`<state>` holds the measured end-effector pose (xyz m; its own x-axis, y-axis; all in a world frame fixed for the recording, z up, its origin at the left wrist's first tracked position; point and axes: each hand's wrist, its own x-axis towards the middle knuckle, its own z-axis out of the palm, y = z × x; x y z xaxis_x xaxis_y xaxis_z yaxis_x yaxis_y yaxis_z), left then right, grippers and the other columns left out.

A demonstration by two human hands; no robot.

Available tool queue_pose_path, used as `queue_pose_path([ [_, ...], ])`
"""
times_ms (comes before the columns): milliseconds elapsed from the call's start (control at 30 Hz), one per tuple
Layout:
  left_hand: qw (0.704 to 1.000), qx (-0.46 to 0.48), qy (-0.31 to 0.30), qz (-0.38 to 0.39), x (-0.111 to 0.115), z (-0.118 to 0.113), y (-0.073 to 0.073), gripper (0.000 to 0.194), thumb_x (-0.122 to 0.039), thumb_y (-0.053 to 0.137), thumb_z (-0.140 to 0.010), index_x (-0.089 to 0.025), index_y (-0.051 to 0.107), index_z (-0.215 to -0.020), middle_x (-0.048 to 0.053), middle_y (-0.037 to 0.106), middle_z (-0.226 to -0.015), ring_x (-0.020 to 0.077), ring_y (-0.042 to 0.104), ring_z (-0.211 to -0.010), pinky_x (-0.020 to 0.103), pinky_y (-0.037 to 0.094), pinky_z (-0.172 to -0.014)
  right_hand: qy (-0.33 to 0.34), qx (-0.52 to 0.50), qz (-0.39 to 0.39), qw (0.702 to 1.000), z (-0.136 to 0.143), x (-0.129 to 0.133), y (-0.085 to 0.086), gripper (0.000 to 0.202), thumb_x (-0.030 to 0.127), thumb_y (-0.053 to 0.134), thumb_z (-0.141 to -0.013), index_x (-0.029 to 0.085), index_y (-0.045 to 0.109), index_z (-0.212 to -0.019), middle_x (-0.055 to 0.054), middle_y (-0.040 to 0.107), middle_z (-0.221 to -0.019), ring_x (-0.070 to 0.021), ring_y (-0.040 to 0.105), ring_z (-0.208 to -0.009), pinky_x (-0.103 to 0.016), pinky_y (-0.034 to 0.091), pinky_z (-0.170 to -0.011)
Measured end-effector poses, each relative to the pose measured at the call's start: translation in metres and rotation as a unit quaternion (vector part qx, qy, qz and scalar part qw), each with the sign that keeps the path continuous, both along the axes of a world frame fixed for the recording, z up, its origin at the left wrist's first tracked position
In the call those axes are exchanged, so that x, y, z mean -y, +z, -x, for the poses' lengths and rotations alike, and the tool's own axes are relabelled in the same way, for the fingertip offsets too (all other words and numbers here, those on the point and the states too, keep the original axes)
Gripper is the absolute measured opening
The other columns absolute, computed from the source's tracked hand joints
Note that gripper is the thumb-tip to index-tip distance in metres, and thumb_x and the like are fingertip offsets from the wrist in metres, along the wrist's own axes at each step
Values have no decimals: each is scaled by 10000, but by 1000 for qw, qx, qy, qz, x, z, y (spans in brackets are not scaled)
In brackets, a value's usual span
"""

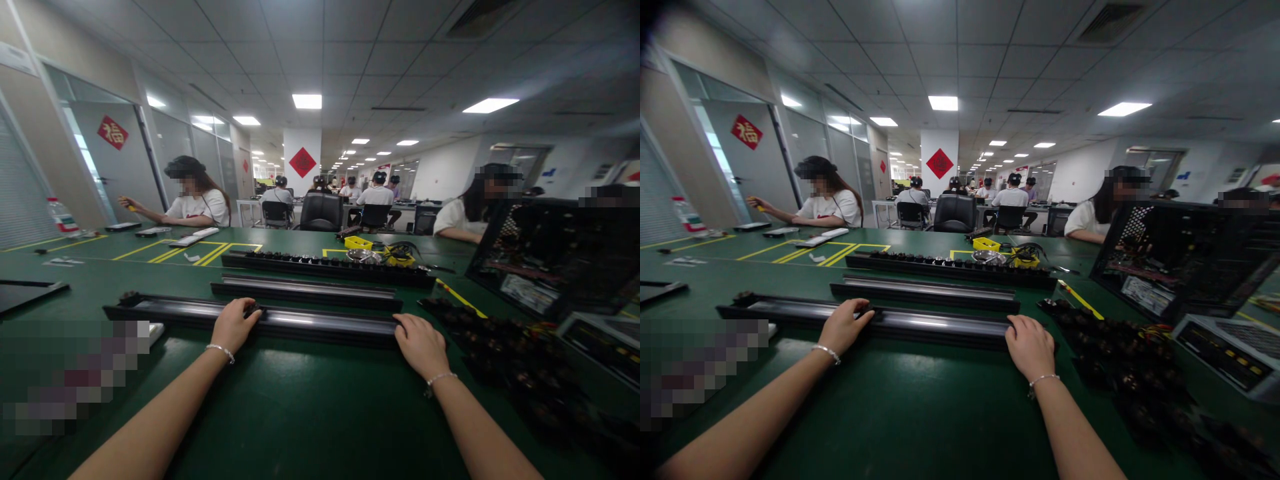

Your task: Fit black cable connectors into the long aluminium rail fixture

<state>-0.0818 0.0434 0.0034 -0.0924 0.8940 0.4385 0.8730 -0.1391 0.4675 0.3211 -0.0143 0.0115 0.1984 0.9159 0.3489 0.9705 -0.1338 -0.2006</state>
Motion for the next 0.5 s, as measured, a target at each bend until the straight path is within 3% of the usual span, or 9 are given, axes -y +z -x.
queue_pose_path([
  [333, 1000, 11, 3, 2, -1, -1, -1, 311, -382, 542, -761, -186, 598, -995, 65, 645, -983, 221, 597, -947, 340, 458, -854, -7, 4, 8, 1000, 2, 1, 2, 427, 306, 299, -840, 254, 590, -1148, -29, 574, -1236, -206, 462, -1166, -414, 360, -949],
  [500, 999, 16, -27, 16, 0, -7, 0, 345, -380, 566, -753, -169, 597, -1025, 69, 645, -1007, 215, 601, -961, 327, 456, -858, -6, -1, 11, 1000, 2, 2, 3, 434, 314, 284, -846, 251, 586, -1152, -29, 571, -1238, -207, 455, -1174, -419, 349, -963],
])
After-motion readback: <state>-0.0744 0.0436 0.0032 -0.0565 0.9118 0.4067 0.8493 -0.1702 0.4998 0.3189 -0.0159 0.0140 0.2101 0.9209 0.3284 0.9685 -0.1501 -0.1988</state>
